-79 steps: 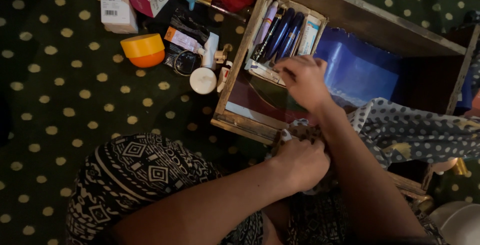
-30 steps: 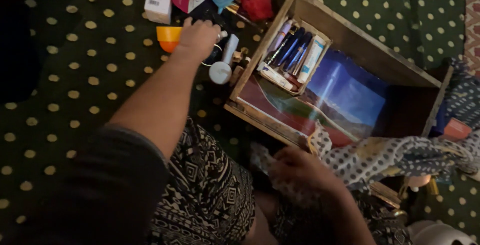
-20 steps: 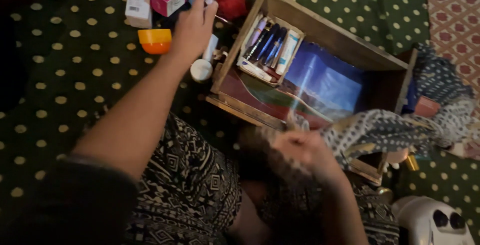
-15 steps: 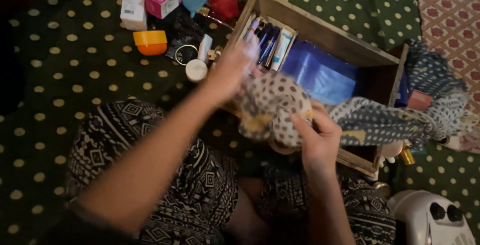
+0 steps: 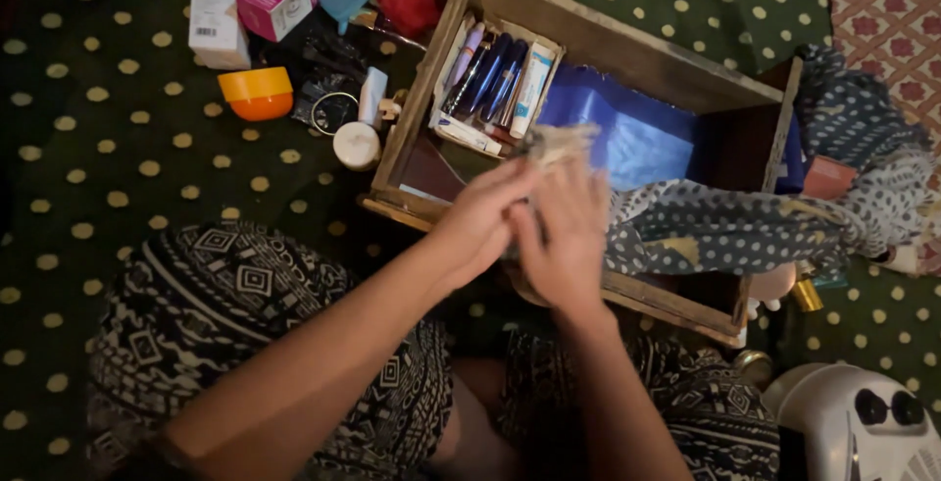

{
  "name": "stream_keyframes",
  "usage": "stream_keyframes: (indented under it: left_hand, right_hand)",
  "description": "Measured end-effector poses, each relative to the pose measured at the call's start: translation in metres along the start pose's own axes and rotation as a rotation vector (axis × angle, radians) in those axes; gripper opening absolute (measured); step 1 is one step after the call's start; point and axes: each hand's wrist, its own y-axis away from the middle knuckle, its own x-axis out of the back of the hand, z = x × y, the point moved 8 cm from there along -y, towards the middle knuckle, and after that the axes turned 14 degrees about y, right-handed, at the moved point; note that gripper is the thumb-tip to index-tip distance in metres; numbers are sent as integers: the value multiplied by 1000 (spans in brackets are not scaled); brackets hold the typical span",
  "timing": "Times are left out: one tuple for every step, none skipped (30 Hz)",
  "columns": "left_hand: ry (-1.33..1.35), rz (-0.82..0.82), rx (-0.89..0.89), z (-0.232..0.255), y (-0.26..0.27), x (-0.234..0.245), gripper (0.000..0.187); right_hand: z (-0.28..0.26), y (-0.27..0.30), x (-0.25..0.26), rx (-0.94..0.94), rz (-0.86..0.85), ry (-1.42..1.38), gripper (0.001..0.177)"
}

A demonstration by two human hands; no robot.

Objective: Cleaning and organizing various skincare products by wiping them with a cloth and placing them into a wooden storage box.

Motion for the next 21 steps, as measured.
stream_keyframes:
  left_hand:
    - [-2,9,12,-5,-16,21,46]
    - [127,56,64,-14,-31,46,47]
    - [260,99,113,-24,-48,68,50]
    - [261,103,121,-21,-41,58,50]
    - [253,88,151,-18,-36,45,51]
    - [245,73,180,-15,-30,32,53]
    - [248,76,180,-22,-39,40,53]
    - [319,-10,167,-27,-47,41,53]
    - [388,-96,150,-29,-54,42,54]
    - [391,-92,148,-19,-50,34,54]
    - [377,-55,98,-6,-46,28,59]
    - [364,-18,49,7,-41,23,64]
    - [365,-21,49,6,-40,22,64]
    - [291,-69,49,5,-39,17,61]
    - [219,-114,51,4,-37,13,58]
    - [221,-116,51,1,-35,10,58]
    - [270,-156,65,-3,-32,4,56]
    - [320,-196,78,-6,-27,-2,55]
    - [319,-197,75,-3,-30,1,55]
    - [280,-150,80,-1,-32,8,61]
    - [238,-107,86,1,-36,14,68]
  right_hand:
    - [-2,7,-9,-12,-8,-2,42]
    - [-5,14,-16,-16,22,-70,36]
    - [-5,19,-22,-15,53,-132,30]
    - [1,19,-23,-22,47,-130,30]
    - [6,18,-24,3,43,-123,28]
    - [9,16,-25,28,39,-116,26]
    - [12,10,-24,29,34,-117,26]
    - [16,5,-19,-3,71,-160,31]
    - [20,-1,-14,-33,108,-205,36]
    - [17,5,-24,-32,104,-209,36]
    - [15,12,-32,-40,119,-201,30]
    - [14,19,-40,-47,134,-193,24]
    - [11,16,-36,-45,136,-191,24]
    - [10,13,-33,-76,119,-152,29]
    - [9,11,-30,-108,100,-112,34]
    - [16,11,-31,-107,100,-110,34]
    - [24,11,-30,-119,116,-110,40]
    - [31,12,-29,-131,132,-110,46]
    - [33,21,-39,-128,133,-112,46]
    - [31,29,-55,-95,41,-131,43]
    - [30,38,-72,-63,-48,-149,42]
